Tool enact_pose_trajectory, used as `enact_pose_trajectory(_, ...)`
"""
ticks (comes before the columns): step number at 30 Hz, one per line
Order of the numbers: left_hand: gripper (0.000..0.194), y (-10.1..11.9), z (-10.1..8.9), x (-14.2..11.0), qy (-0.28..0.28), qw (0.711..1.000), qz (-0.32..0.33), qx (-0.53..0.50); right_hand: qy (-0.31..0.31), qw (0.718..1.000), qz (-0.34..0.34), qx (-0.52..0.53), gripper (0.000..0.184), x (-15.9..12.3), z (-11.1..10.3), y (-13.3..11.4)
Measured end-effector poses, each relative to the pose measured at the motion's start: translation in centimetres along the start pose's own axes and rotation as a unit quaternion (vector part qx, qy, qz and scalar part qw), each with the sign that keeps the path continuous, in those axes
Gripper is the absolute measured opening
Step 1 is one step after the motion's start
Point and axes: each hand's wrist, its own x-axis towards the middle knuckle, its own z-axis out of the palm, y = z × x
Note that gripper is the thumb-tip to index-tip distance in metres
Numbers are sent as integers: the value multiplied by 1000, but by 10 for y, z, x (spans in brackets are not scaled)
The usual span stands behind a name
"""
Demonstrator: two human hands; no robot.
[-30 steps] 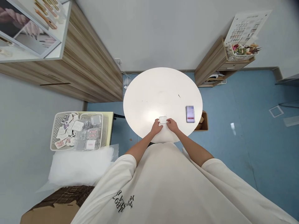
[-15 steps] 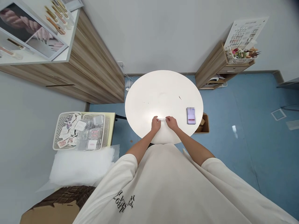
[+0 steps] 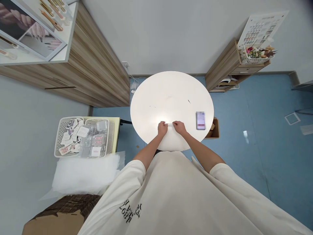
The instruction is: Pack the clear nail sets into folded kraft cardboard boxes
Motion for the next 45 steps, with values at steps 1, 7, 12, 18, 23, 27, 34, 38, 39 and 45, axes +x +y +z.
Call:
enact_pose_trajectory(1, 21, 0, 0, 1, -3, 1000, -5, -2, -7, 1000, -2, 0, 30, 1, -2, -1)
enact_pose_trajectory(7, 19, 1, -4, 5, -16, 1000, -16, 1, -42, 997, -42, -47, 33, 7, -11, -4)
enact_pose_trajectory(12, 20, 2, -8, 7, -25, 999, -19, -1, -77, 985, -86, -125, 33, 9, -18, -7)
enact_pose_trajectory(18, 18, 3, -10, 7, -28, 999, -16, -7, -122, 965, -126, -192, 30, 12, -22, -12)
enact_pose_trajectory(23, 18, 2, -11, 5, -25, 999, -17, -36, -148, 953, -128, -231, 23, 11, -19, -14)
enact_pose_trajectory(27, 20, 2, -13, 3, -30, 998, -18, -52, -148, 949, -128, -248, 26, 8, -13, -11)
enact_pose_trajectory(34, 21, 0, -12, 3, -36, 996, -40, -76, -139, 945, -137, -263, 32, 4, -8, -7)
enact_pose_trajectory(38, 26, -4, -9, 1, -35, 994, -57, -84, -136, 934, -152, -292, 33, 3, -6, -7)
enact_pose_trajectory(39, 28, -6, -9, 0, -33, 994, -56, -84, -133, 935, -148, -295, 33, 4, -6, -7)
enact_pose_trajectory(45, 49, -23, -3, -7, -41, 995, -26, -88, -98, 962, -105, -233, 34, 16, -8, -7)
